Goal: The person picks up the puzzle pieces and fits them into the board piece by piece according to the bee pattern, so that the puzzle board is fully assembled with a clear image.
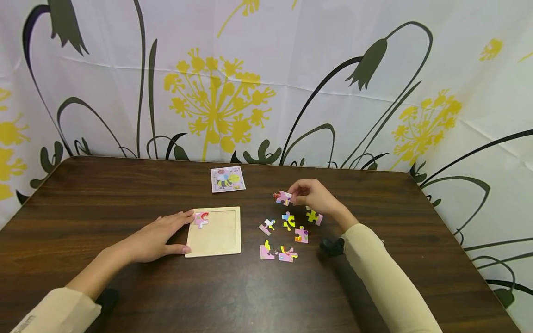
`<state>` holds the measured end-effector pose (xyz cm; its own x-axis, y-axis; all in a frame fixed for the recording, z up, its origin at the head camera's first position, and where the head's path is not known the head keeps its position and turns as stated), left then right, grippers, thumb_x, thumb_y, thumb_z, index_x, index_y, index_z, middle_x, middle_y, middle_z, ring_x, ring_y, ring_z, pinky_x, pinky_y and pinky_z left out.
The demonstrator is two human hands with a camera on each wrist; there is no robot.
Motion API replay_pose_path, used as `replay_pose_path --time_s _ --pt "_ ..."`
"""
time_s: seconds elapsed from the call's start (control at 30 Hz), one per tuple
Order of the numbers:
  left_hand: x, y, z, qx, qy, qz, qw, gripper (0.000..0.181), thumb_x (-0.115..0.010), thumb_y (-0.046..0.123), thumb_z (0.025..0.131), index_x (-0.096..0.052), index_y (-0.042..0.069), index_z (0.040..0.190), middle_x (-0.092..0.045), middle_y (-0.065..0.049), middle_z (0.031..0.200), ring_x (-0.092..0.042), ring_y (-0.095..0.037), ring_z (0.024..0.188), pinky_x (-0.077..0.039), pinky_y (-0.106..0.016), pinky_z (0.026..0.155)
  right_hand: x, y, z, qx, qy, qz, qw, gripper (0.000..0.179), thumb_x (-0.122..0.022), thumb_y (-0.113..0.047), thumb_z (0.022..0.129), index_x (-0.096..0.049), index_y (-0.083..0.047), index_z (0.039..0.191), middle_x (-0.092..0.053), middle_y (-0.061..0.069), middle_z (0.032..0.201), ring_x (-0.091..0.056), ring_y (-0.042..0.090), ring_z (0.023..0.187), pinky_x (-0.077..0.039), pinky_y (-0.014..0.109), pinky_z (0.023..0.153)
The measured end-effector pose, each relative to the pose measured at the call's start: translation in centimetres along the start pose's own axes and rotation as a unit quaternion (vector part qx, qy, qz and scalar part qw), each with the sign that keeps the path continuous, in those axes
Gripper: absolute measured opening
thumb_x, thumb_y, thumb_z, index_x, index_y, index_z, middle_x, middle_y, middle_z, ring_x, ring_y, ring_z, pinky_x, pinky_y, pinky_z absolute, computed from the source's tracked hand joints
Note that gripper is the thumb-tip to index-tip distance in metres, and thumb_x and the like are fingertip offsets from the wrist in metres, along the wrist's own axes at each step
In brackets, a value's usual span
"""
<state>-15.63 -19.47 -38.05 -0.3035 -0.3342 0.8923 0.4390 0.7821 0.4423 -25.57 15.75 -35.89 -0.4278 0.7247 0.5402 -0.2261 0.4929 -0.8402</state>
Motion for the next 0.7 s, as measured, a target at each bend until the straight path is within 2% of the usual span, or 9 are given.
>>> replay_pose_path --time_s 0.2,0.43,0.7 --pt "0.0 0.0 0.0 0.001 -0.001 -0.002 1.0000 0.082 -0.064 0.049 0.078 -0.037 -0.001 0.137 -0.032 -0.021 0.142 -0.029 -0.042 0.128 -0.022 -0.065 0.096 -0.9 -0.9 0.5 0.016 -0.011 0.067 0.9976 0.015 -0.060 0.008 0.083 -0.061 0.008 0.098 -0.056 0.015 0.084 -0.058 0.023 0.076 -0.051 0.045 0.077" --pt "0.0 0.0 0.0 0.006 -0.006 -0.003 1.0000 0.082 -0.064 0.049 0.078 -0.037 -0.001 0.136 -0.032 -0.022 0.142 -0.029 -0.042 0.128 -0.021 -0.065 0.096 -2.9 -2.1 1.6 0.020 -0.018 0.141 0.9896 0.015 -0.059 0.012 0.082 -0.058 0.012 0.097 -0.056 0.017 0.082 -0.059 0.019 0.073 -0.050 0.048 0.078" --pt "0.2 0.2 0.1 -0.001 -0.007 -0.008 0.9999 0.082 -0.066 0.048 0.078 -0.037 -0.003 0.136 -0.032 -0.023 0.142 -0.029 -0.043 0.128 -0.021 -0.066 0.095 -6.0 -3.8 3.1 0.018 -0.039 0.152 0.9874 0.014 -0.058 0.014 0.081 -0.058 0.014 0.095 -0.057 0.013 0.076 -0.060 0.016 0.068 -0.051 0.046 0.074"
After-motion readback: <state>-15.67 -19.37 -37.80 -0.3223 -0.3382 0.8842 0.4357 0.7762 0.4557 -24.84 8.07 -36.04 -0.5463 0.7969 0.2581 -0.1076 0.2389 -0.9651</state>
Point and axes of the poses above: each hand's wrist, its own z-axis towards the middle knuckle, its own x-axis out of the back of the hand, y = z × x, the point moved 3 cm from there along z, towards the middle knuckle
